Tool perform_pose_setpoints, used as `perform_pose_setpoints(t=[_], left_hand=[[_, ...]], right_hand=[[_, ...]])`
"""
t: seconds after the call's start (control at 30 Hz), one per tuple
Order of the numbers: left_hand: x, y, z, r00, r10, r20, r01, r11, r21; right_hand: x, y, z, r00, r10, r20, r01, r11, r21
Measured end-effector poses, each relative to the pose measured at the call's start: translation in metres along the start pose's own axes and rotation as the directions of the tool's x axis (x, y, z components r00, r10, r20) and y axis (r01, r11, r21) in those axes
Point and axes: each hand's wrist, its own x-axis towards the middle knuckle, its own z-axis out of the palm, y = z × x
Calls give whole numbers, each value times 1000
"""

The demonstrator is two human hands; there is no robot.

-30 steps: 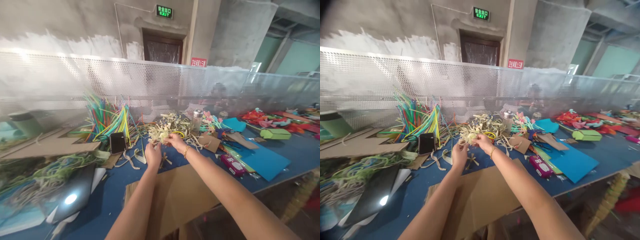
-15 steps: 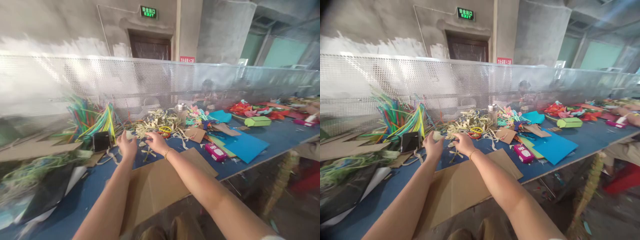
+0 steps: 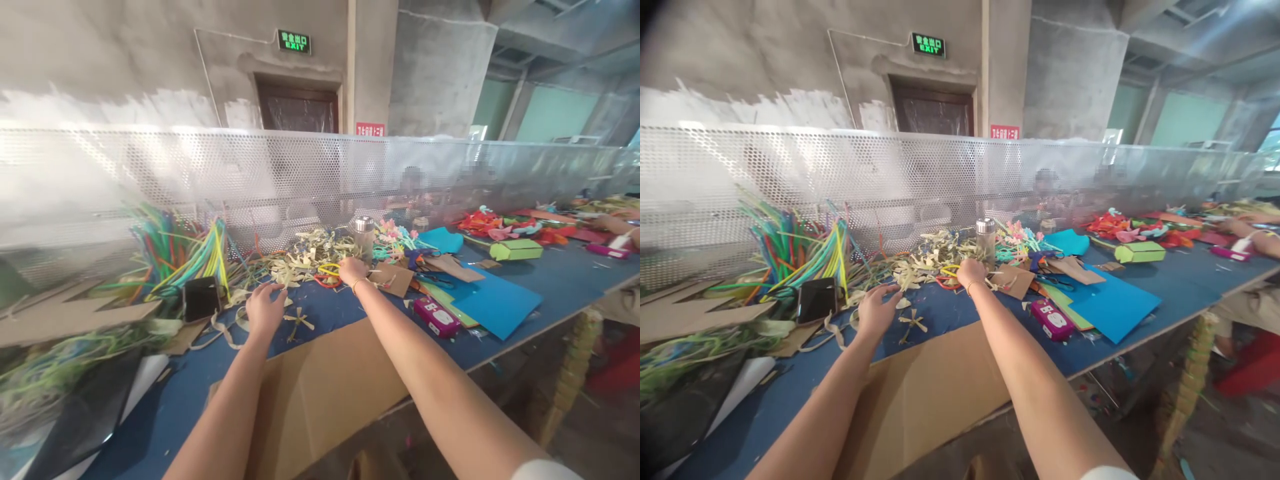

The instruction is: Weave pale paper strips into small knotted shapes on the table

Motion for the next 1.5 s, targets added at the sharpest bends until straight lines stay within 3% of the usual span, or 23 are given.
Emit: perform_pose_setpoints(t=[0.07,0.13,0.17,0.23,0.33,0.43,0.53,0.63,0.7,0.9,1.0,1.1,1.17,1.23,1.3,1.37,1.4,1.5], left_hand=[[1,-1,0,999,28,-21,-29,998,-57],[1,-2,1,999,37,-39,-41,993,-110],[0,-2,2,999,30,-37,-35,989,-141],[-1,-1,5,1000,-4,4,5,975,-224],[-4,3,8,992,-57,109,94,923,-373],[-6,13,6,983,-55,174,135,860,-492],[-9,24,2,972,-68,224,197,757,-623],[-11,29,0,900,-79,428,384,605,-697],[-12,30,1,866,-70,496,460,500,-734],[-8,25,-1,906,-198,375,420,296,-858],[-3,20,-5,896,-290,337,409,240,-880],[1,12,-10,877,-364,314,412,233,-881],[3,9,-12,878,-389,279,397,268,-878],[3,7,-12,879,-409,243,386,315,-867],[3,8,-12,883,-416,216,378,360,-853],[2,10,-11,888,-414,201,372,389,-843],[1,11,-11,889,-414,196,370,396,-840],[1,12,-10,889,-415,191,371,410,-833]], right_hand=[[1,-1,-10,995,-59,-82,64,996,57],[1,-3,-21,956,-144,-257,212,942,261],[1,-4,-25,938,-172,-300,288,868,404],[2,-6,-29,932,-209,-295,360,621,696],[-2,-8,-21,959,-238,-154,221,289,932],[-11,-11,-2,967,-253,-37,83,170,982],[-22,-16,15,931,-363,48,28,204,979],[-33,-22,23,852,-513,98,53,271,961],[-38,-24,25,807,-578,122,75,304,950],[-41,-19,22,729,-639,243,55,409,911],[-38,-14,18,755,-613,233,33,391,920],[-32,-7,16,810,-556,185,19,341,940],[-26,-1,17,858,-487,160,31,361,932],[-21,5,18,914,-389,114,99,486,868],[-20,8,19,955,-298,4,214,695,686],[-24,6,22,953,-280,-117,303,856,418],[-28,4,24,940,-309,-143,338,893,298],[-41,-9,34,879,-477,-25,477,873,101]])
